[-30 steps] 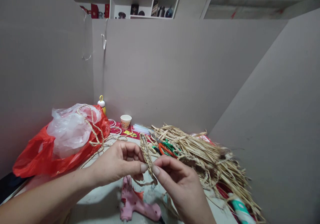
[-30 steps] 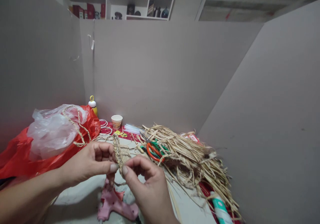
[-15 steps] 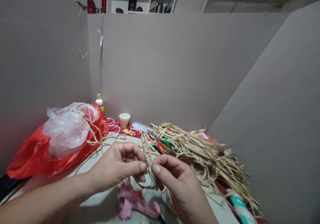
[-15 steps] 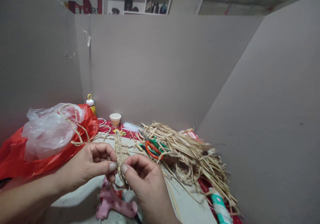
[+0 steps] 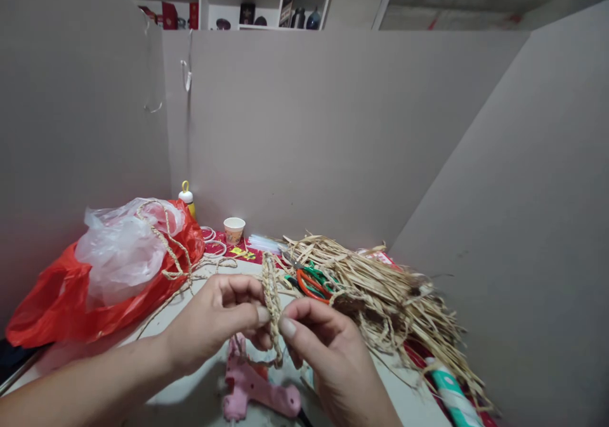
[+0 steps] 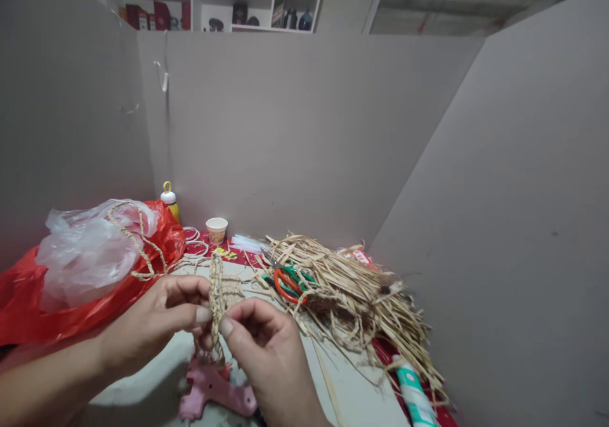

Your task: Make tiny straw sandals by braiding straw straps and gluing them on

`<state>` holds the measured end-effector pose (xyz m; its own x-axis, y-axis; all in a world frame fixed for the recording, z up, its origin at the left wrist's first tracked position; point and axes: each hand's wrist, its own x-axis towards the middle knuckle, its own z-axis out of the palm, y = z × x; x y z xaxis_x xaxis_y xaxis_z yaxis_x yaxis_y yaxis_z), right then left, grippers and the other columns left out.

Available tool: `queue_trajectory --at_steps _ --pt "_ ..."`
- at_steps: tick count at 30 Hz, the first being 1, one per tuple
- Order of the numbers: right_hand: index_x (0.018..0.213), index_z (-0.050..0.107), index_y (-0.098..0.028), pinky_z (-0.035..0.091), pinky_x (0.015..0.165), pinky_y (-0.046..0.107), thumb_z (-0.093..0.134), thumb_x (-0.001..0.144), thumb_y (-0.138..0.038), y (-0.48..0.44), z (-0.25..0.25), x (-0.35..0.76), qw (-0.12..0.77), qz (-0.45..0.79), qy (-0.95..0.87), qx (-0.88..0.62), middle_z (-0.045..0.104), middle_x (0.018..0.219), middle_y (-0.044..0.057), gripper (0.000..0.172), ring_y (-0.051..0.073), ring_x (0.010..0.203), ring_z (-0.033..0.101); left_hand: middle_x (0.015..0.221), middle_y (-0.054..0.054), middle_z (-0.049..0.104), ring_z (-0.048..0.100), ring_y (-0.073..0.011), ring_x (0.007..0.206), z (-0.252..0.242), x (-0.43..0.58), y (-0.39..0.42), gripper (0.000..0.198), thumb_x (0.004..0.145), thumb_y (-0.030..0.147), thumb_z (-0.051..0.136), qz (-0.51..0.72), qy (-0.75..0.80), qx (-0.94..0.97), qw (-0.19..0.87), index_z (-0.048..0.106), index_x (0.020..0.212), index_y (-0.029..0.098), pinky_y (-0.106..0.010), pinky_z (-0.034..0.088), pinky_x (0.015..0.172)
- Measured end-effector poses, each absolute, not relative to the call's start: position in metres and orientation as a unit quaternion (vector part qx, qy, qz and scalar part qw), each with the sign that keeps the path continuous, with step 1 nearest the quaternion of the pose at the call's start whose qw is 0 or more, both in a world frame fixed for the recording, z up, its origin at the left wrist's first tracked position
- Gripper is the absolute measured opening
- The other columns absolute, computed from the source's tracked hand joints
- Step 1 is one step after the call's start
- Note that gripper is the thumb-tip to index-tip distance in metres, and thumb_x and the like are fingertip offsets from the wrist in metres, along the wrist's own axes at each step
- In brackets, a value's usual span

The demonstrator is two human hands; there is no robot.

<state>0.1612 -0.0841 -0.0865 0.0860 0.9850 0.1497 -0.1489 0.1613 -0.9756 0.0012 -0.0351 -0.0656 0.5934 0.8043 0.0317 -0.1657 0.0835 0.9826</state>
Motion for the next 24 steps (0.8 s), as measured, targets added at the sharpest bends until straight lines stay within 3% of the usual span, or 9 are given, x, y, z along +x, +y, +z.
queue_trajectory --at_steps 5,12,17,24 --pt "0.070 0.065 -0.016 0.038 0.053 0.021 0.078 0.072 -0.036 -0.080 -0.096 0.165 0.589 0.515 -0.468 -0.411 0.055 0.059 -0.003 0.024 0.010 0.054 0.044 0.062 -0.003 0.064 0.063 -0.0131 0.057 -0.070 -0.002 -0.031 0.015 0.070 0.024 0.071 0.351 0.246 0.544 0.721 0.064 0.075 0.012 -0.024 0.049 0.059" --pt "0.068 0.066 -0.016 0.036 0.052 0.019 0.080 0.070 -0.035 -0.084 -0.092 0.163 0.588 0.579 -0.423 -0.374 0.054 0.056 -0.003 0.024 0.008 0.052 0.042 0.070 -0.004 0.067 0.062 -0.0102 0.060 -0.077 -0.003 -0.026 0.021 0.074 0.030 0.077 0.356 0.231 0.579 0.696 0.071 0.081 0.011 -0.021 0.049 0.061" --pt "0.067 0.066 -0.016 0.038 0.052 0.020 0.082 0.068 -0.034 -0.085 -0.090 0.162 0.565 0.626 -0.401 -0.357 0.055 0.055 -0.003 0.024 0.008 0.051 0.044 0.065 -0.003 0.065 0.059 -0.0087 0.055 -0.078 -0.002 -0.025 0.024 0.074 0.033 0.078 0.348 0.208 0.576 0.710 0.074 0.080 0.010 -0.020 0.048 0.056" --pt "0.063 0.070 -0.016 0.035 0.053 0.022 0.075 0.074 -0.047 -0.083 -0.092 0.164 0.556 0.582 -0.480 -0.350 0.056 0.054 -0.001 0.033 0.010 0.052 0.045 0.068 -0.004 0.068 0.061 -0.0097 0.057 -0.077 -0.004 -0.026 0.021 0.075 0.031 0.078 0.366 0.196 0.580 0.701 0.074 0.080 0.011 -0.021 0.050 0.058"
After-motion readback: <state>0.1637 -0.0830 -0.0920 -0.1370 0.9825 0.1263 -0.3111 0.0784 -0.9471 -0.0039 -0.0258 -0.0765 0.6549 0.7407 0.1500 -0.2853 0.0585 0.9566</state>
